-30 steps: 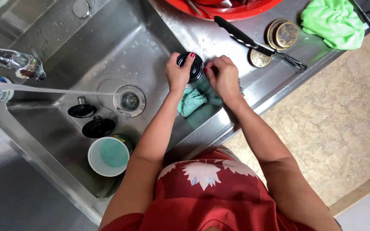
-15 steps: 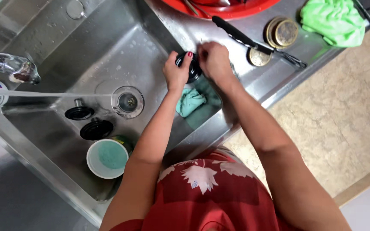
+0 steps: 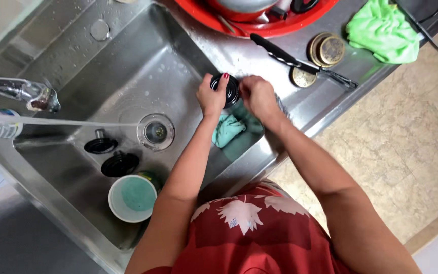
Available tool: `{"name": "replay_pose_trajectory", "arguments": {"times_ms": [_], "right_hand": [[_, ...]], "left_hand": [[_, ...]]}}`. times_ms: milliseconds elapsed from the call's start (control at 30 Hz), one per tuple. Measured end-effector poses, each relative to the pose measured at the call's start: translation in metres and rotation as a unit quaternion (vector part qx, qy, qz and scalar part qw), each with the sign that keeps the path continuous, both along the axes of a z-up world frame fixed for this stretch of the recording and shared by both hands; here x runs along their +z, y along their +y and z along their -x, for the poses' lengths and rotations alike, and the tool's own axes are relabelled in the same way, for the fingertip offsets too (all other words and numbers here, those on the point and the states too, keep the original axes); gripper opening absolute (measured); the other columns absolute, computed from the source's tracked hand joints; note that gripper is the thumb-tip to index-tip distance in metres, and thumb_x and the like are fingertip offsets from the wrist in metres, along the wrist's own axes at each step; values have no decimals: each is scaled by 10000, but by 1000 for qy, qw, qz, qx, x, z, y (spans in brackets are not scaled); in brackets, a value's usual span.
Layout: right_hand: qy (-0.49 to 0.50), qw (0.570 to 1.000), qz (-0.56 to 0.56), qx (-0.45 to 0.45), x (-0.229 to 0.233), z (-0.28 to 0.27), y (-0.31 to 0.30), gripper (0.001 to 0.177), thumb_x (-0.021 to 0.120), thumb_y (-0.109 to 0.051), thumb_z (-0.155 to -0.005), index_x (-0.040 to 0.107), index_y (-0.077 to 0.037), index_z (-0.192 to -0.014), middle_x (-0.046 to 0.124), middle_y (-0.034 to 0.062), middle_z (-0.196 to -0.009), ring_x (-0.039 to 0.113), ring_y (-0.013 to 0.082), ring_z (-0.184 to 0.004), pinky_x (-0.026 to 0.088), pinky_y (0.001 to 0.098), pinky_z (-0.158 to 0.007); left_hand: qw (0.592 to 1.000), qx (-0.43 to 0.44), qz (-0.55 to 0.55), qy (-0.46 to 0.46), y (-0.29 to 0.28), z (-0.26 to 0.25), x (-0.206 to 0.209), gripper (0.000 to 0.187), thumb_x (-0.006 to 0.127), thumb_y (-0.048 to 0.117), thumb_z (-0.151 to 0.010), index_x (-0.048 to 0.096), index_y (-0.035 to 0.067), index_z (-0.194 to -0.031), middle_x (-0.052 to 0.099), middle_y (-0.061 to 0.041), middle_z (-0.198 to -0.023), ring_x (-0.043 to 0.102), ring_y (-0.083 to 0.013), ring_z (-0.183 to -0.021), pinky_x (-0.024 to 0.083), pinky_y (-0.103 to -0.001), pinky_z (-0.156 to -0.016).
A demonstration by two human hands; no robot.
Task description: The person scrubs a black plastic lid with a steel wool pad and rinses it under running water in a kitchen sink. They repeat the scrubbing and rinsing process several times, handling the lid and pad with both hands.
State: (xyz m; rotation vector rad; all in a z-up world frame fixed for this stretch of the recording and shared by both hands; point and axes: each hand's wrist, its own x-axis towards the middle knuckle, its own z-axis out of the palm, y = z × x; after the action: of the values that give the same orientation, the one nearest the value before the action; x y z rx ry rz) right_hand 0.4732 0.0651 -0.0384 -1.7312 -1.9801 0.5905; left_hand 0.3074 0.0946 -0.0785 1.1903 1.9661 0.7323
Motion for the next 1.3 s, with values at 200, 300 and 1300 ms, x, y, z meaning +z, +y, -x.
{"name": "replay_pose_trajectory", "arguments": {"times_ms": [200, 300, 1300], "right_hand": [[-24, 999, -21, 5, 4, 4, 37, 49, 698, -143, -799, 663, -178, -802, 621, 6, -690, 702, 292, -738, 602, 393, -693], [-3, 1000, 21, -4, -2, -4, 5, 81, 659, -256, -844, 642, -180, -822, 632, 92, -748, 687, 372, -834, 580, 501, -718], [-2, 999, -45, -19, -10, 1, -1, 91, 673, -265, -845, 623, -211, -791, 588, -7, -707, 689, 280, -816, 586, 406, -709]], "left_hand": [[1000, 5, 1, -11, 1, -3, 10, 442, 751, 645, -784, 689, 233, -931, 762, -105, -904, 719, -372, -1018, 596, -472, -912], [1000, 3, -4, 5, 0, -2, 7, 453, 738, 626, -818, 711, 212, -1000, 760, -164, -952, 713, -416, -1032, 586, -502, -939], [1000, 15, -8, 16, 6, -2, -14, 457, 729, 644, -804, 713, 246, -1028, 769, -156, -959, 719, -412, -1034, 589, -492, -948]]}}
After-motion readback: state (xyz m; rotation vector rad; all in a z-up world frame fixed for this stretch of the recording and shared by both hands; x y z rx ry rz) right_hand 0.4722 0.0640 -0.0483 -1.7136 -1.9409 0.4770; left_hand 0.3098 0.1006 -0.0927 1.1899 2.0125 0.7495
